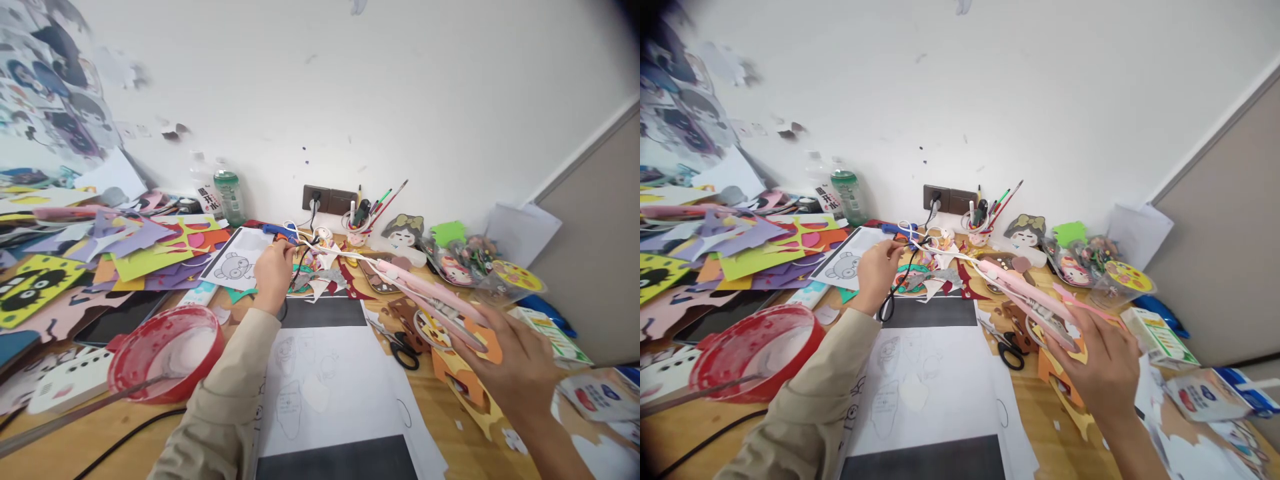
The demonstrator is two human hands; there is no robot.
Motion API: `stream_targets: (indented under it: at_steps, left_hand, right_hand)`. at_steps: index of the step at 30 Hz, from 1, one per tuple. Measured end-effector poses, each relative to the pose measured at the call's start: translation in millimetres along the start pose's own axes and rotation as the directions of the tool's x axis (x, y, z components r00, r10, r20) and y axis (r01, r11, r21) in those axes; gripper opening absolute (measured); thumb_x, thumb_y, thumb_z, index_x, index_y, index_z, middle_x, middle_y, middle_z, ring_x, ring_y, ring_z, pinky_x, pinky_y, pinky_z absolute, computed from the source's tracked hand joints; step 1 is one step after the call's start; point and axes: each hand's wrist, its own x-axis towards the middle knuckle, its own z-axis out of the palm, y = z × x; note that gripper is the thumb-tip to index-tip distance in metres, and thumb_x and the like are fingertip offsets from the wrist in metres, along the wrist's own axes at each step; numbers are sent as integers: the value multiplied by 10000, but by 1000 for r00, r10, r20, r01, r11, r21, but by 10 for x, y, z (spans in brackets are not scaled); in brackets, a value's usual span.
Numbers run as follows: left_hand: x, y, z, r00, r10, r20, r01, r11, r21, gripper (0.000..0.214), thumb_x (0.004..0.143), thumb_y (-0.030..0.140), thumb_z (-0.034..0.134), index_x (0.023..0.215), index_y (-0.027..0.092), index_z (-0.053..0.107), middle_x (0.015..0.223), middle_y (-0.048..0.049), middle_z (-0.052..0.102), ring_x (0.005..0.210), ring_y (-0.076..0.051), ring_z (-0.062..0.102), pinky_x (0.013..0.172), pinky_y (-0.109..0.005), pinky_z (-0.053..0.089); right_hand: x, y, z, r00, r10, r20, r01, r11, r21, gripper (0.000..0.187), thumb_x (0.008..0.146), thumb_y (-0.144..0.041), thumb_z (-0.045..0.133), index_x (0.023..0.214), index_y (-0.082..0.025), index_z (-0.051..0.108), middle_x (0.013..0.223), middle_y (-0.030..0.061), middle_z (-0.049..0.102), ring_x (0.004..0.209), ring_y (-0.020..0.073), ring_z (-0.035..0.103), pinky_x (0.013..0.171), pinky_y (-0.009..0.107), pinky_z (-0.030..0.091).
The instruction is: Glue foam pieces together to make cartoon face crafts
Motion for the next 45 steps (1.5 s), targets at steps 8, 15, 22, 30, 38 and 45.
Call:
stream_targets:
  at_steps: [8,15,22,30,38,45]
  left_hand:
    - [23,38,-27,998,67,1,-67,993,-100,234,826,326,492,917,122,563,853,-33,597,798,-142,577,762,-354,491]
    - [28,94,-57,992,123,-9,-122,971,-204,223,827,320,493,888,119,568,827,-27,599,784,-137,577,759,-348,489]
    - [10,143,-59,989,147,-24,-148,952,-267,217,824,317,497,876,119,570,838,-29,599,800,-141,574,775,-356,482]
    - [4,164,-48,995,92,27,-77,933,-353,236,823,336,496,893,122,567,857,-34,597,817,-146,572,789,-365,477]
    - [26,145,40,988,-6,154,83,862,-499,311,820,396,477,911,113,569,885,-36,599,835,-168,578,777,-364,487]
    - [12,186,41,999,-8,31,24,838,-545,253,802,342,527,929,129,576,1009,-62,582,1017,-197,519,917,-444,407]
  right_hand:
    - [126,-41,-60,995,85,56,-92,987,134,477,678,-303,652,1098,-112,531,862,113,624,791,243,581,766,347,454]
    - [386,-84,-118,995,71,67,-84,970,228,519,680,-268,651,1170,-205,491,911,80,615,753,209,598,708,295,459]
    - [632,-133,-76,997,-16,78,-11,941,338,379,714,-255,613,1068,-149,529,910,105,607,735,206,594,677,309,461]
    - [932,-259,8,994,-84,66,58,942,330,345,709,-262,615,1017,-122,549,916,100,622,803,201,585,702,286,447]
    - [982,-341,15,991,-132,28,116,935,336,384,701,-243,615,1055,-138,511,916,86,631,790,198,574,674,289,425]
    - [952,-396,14,983,-124,136,63,922,383,348,715,-246,566,1051,-169,523,931,76,633,825,202,582,686,297,413]
